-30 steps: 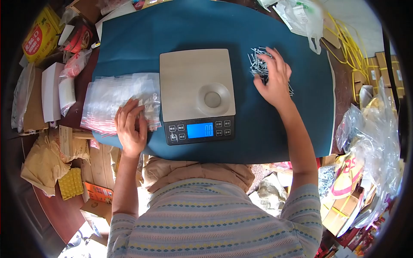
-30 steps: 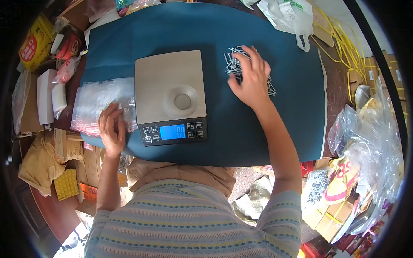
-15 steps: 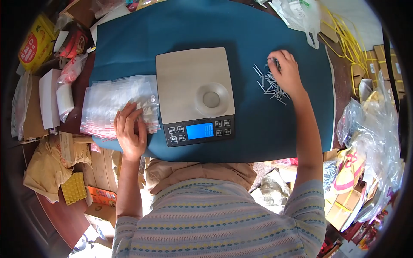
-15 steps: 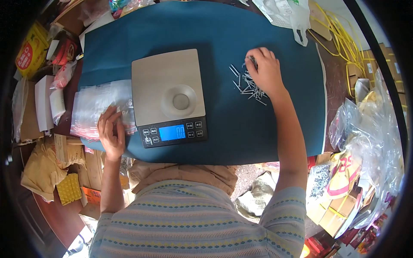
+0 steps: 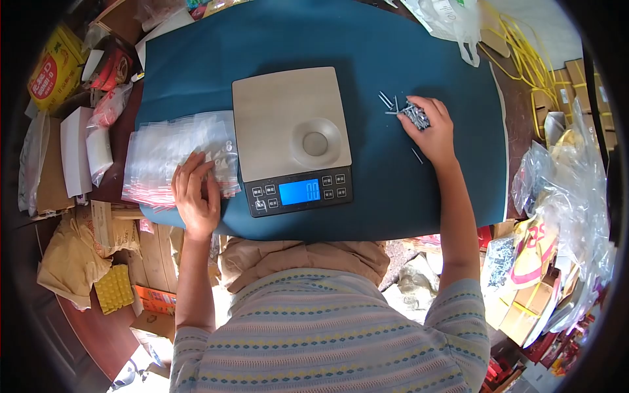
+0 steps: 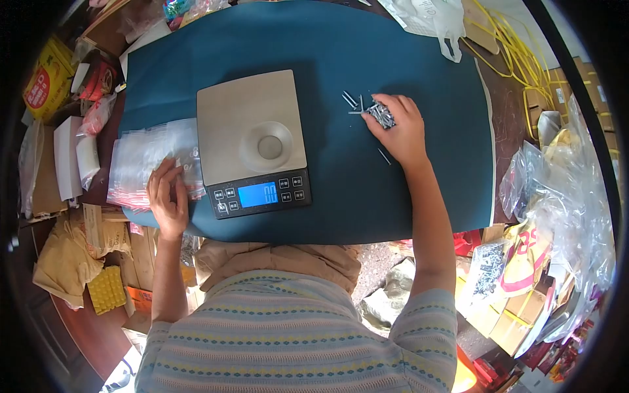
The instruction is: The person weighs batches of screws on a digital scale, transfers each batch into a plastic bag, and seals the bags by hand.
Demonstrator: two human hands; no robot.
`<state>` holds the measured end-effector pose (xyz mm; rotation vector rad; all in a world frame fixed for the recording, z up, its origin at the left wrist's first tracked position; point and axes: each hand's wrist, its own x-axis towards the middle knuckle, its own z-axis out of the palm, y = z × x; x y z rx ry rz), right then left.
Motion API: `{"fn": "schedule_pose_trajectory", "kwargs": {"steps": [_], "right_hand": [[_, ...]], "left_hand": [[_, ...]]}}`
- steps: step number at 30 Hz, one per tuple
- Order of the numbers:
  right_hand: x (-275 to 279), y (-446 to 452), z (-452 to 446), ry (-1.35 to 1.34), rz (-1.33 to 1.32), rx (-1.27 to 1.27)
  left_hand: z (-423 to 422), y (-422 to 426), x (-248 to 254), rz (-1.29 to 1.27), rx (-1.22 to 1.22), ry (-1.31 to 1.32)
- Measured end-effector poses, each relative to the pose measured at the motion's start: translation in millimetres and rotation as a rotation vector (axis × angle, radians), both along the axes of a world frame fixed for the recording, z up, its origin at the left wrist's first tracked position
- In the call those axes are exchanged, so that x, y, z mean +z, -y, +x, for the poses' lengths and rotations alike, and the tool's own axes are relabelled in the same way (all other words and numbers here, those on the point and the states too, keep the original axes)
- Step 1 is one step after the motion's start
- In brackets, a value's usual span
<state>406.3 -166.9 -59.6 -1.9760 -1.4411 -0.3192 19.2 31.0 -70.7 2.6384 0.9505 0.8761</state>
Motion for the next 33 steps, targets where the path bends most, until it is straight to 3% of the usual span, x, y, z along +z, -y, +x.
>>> {"fn": "schedule_pose_trajectory", "kwargs": {"steps": [2,6,8,10,12,13,17,21,23,27,29,33], "right_hand": [[3,-5,4,-0.015,0.010,-0.026],[4,-11,20,-0.288,0.025,-0.076],[7,-14,37,-0.637,0.031,-0.154],[23,-18,35,-1.006,0.104,-0.207],[24,-17,41,-1.431,0.323,0.034],[24,-18,44,-1.636,0.435,0.167],[17,-33,36,-1.655,0.330,-0.032],[5,-55,27,-2.062,0.481,0.318],[18,-71,-2,-2.198,0.528,0.312],[35,-92,-60,-2.221,0.543,0.395],[51,-98,-90,-2.161,0.558,0.257],[48,-102,-128,-1.604,0.536,0.243]], "left_hand": [[0,0,0,0.016,-0.003,0.003],[-1,-1,-3,0.001,-0.013,0.067],[-6,5,-6,-0.247,0.078,0.195],[-6,6,-3,-0.256,0.094,0.234],[-6,5,9,-0.027,0.036,0.185],[-4,6,14,-0.042,0.017,0.191],[18,14,33,-0.127,-0.087,0.237],[55,27,42,-0.332,-0.306,0.285],[80,35,45,-0.401,-0.385,0.327],[119,47,44,-0.443,-0.408,0.291],[132,49,34,-0.528,-0.396,0.289],[140,50,34,-0.547,-0.360,0.309]]}}
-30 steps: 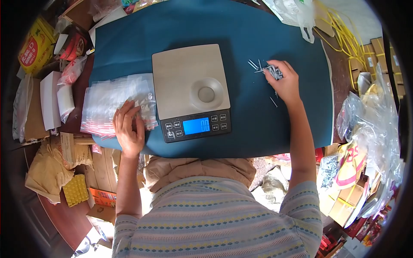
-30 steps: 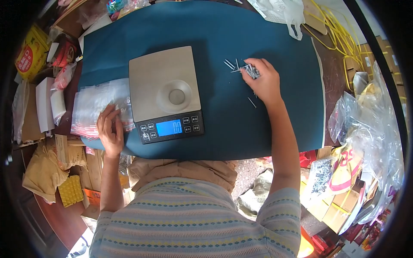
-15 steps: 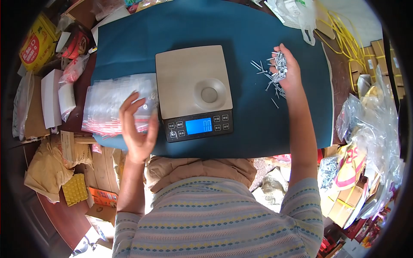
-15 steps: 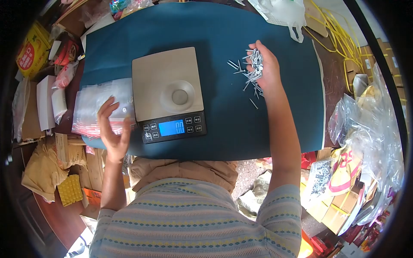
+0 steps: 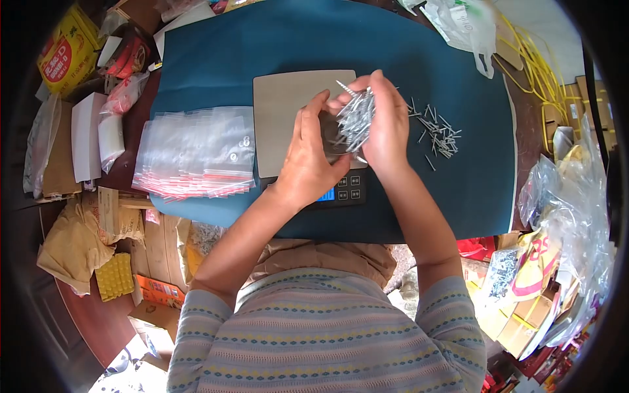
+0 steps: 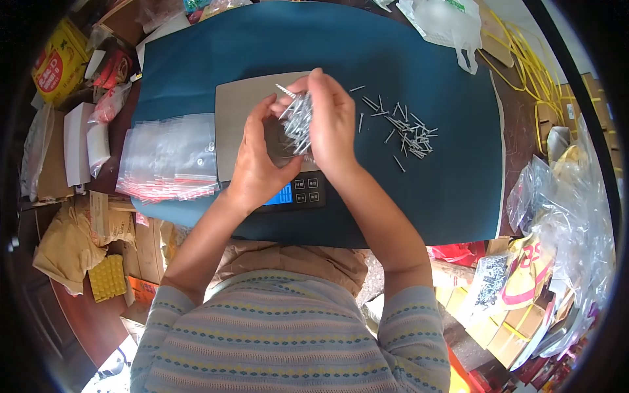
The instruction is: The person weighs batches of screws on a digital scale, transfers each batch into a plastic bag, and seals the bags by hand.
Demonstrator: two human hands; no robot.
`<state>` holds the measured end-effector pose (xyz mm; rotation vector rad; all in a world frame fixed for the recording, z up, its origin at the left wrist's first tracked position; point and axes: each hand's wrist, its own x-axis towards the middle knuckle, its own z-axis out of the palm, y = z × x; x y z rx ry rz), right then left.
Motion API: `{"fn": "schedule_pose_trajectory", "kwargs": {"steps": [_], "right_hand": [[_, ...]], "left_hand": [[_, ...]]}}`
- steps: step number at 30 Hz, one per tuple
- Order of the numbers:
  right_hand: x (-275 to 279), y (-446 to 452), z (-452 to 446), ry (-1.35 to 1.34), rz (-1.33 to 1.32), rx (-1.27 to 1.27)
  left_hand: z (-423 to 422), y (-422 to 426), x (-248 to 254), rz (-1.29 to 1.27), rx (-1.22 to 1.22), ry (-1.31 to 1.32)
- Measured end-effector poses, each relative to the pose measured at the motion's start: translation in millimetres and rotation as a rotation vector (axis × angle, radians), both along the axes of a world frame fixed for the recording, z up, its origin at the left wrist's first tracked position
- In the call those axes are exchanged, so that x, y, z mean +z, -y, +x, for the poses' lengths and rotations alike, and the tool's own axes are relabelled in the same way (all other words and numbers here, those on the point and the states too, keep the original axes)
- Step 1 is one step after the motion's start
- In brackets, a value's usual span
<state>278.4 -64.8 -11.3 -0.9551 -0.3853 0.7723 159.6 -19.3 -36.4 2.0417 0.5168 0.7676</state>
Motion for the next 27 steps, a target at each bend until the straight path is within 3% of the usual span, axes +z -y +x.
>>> {"fn": "schedule_pose_trajectory", "kwargs": {"steps": [1,4,10,15,18,21,24,27], "right_hand": [[-5,0,-1,0.207,0.035,0.003],[-11,-5,-7,0.455,0.150,-0.053],[-6,-1,1,0.181,0.184,-0.013],[4,10,25,0.138,0.215,-0.159],[0,31,55,0.190,0.075,-0.227],[-15,62,82,0.461,-0.273,-0.247],[-33,84,95,1.129,-0.610,-0.365],[-47,91,102,1.539,-0.742,-0.348]], "left_hand": [[1,0,-1,-0.018,0.003,0.002],[2,0,-5,-0.049,0.003,0.015],[2,0,3,0.074,-0.010,0.001],[-12,-1,15,0.166,-0.045,0.023],[-39,-12,19,0.234,-0.034,0.058],[-77,-25,17,0.230,0.108,-0.016],[-114,-35,17,0.183,0.207,-0.143],[-142,-36,15,0.231,0.210,-0.360]]}}
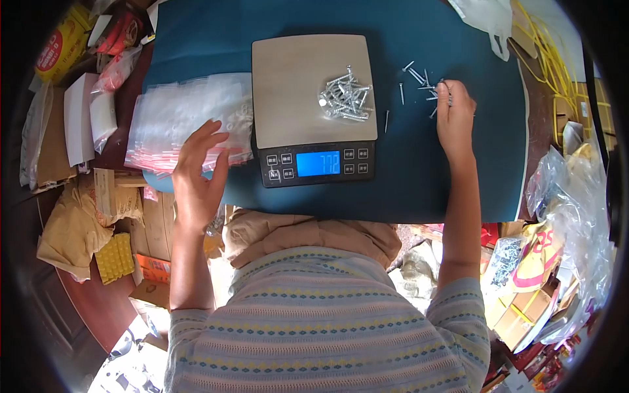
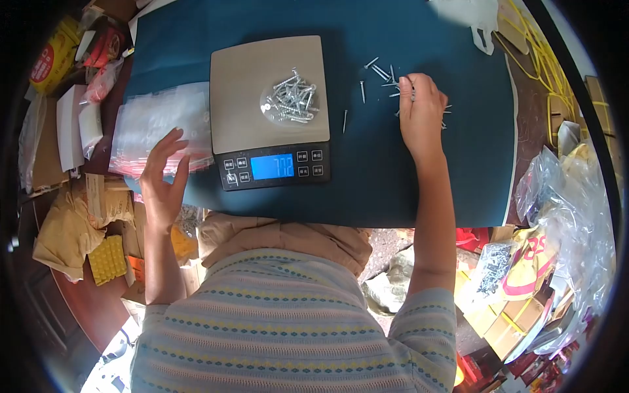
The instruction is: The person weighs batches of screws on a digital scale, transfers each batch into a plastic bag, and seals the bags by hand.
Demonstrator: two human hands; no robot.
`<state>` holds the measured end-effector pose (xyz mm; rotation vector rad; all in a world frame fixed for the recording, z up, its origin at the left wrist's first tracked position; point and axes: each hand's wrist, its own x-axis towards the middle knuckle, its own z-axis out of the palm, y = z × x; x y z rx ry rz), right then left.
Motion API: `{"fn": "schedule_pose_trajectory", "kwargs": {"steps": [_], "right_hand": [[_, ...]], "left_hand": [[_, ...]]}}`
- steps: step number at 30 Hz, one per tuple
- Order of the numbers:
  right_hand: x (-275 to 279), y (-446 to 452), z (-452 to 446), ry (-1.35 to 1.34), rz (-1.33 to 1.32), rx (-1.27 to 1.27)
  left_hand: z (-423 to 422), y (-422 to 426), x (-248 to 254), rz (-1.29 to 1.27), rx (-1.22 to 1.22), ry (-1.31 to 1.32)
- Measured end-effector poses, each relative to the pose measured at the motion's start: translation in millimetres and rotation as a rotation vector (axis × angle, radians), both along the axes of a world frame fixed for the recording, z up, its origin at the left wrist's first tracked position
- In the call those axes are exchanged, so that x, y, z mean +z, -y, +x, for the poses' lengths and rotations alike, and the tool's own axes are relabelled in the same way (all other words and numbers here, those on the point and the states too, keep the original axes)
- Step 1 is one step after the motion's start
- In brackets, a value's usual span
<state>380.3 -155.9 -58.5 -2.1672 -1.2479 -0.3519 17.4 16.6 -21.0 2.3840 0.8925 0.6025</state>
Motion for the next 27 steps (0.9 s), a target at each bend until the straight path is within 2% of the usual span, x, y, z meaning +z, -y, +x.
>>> {"fn": "schedule_pose_trajectory", "kwargs": {"steps": [1,5,8,11,14,19,22,25,27], "right_hand": [[-5,0,3,0.169,-0.050,0.017],[-5,1,6,0.166,-0.133,0.058],[5,3,4,0.144,-0.160,0.073],[10,5,2,0.132,-0.181,0.074],[9,10,2,0.126,-0.199,0.076],[12,12,7,0.071,-0.177,0.058],[21,11,5,0.121,-0.229,0.035],[35,1,-9,0.198,-0.171,0.045],[50,-13,-23,-0.204,-0.076,0.254]], "left_hand": [[-3,0,-1,0.072,-0.009,-0.067],[-10,-1,-13,0.215,-0.083,-0.205],[-14,-9,-16,0.257,-0.122,-0.171],[-14,-9,-23,0.109,-0.042,-0.017],[-10,-2,-19,0.022,0.095,0.014],[-14,-6,-22,0.037,0.100,0.028],[-14,-5,-21,0.043,0.090,0.047],[-10,-3,-18,0.017,0.099,0.058],[-10,-3,-17,0.031,0.101,0.046]]}}
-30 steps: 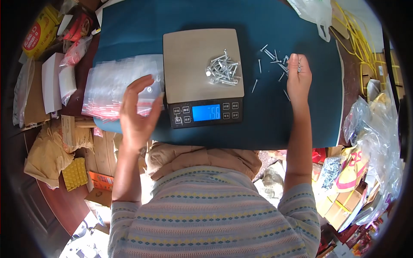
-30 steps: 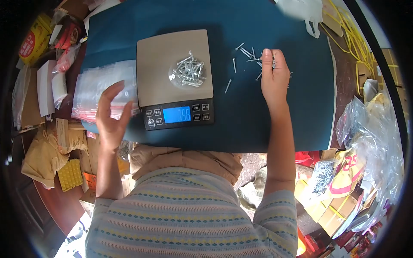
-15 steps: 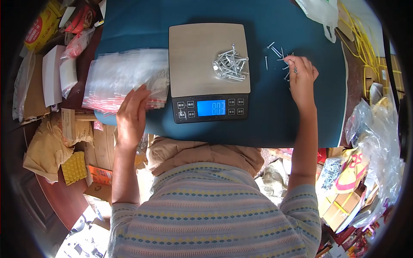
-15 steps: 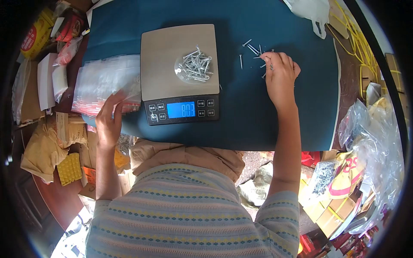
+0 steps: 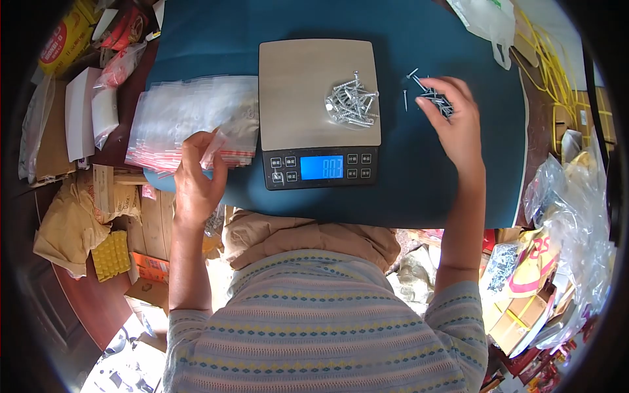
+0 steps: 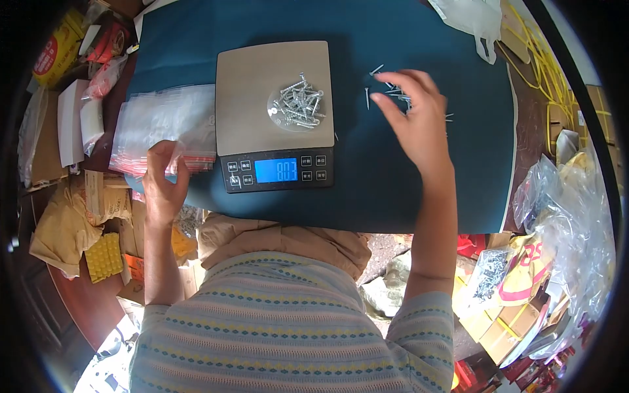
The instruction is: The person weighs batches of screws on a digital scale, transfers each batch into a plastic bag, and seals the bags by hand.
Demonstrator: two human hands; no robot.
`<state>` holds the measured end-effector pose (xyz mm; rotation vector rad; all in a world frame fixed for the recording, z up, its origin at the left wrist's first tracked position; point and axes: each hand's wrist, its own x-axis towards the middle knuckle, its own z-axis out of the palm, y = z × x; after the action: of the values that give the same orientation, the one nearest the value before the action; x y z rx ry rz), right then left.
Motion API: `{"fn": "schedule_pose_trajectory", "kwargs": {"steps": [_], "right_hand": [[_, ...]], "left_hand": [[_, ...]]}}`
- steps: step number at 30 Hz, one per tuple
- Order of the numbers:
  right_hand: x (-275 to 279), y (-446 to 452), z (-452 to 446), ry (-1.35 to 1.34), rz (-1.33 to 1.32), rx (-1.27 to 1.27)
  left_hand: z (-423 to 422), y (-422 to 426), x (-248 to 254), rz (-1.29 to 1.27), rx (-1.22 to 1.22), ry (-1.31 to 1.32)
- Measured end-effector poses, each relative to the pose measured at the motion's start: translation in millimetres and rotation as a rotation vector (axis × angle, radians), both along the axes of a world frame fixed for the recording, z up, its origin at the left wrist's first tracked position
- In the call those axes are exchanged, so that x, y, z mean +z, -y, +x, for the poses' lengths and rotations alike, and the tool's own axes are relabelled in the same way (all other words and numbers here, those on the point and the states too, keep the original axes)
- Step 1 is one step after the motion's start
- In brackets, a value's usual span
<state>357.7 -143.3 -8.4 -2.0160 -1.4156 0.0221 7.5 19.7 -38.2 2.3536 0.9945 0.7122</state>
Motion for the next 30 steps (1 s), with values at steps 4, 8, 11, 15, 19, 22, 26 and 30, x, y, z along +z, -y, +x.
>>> {"fn": "schedule_pose_trajectory", "kwargs": {"steps": [4,8,11,15,19,22,26,30], "right_hand": [[7,-24,-28,-0.349,-0.011,0.268],[-1,-37,-40,-0.270,-0.013,0.272],[7,-34,-42,-0.348,0.030,0.200],[-2,-28,-20,-0.405,0.148,0.183],[-8,-33,-13,-0.667,0.020,0.166],[-7,-54,-27,-0.638,-0.062,0.164],[-3,-69,-41,-0.413,-0.034,0.141],[-1,-56,-37,-0.922,0.326,0.212]], "left_hand": [[-1,0,1,0.061,0.000,-0.031],[0,2,11,0.122,-0.051,0.014],[2,4,24,0.187,-0.043,0.046],[8,10,37,0.225,-0.030,0.076],[13,24,46,0.072,-0.141,0.162],[23,39,48,-0.027,-0.306,0.268],[27,49,56,-0.168,-0.398,0.247],[35,54,54,-0.479,-0.438,0.343]]}}
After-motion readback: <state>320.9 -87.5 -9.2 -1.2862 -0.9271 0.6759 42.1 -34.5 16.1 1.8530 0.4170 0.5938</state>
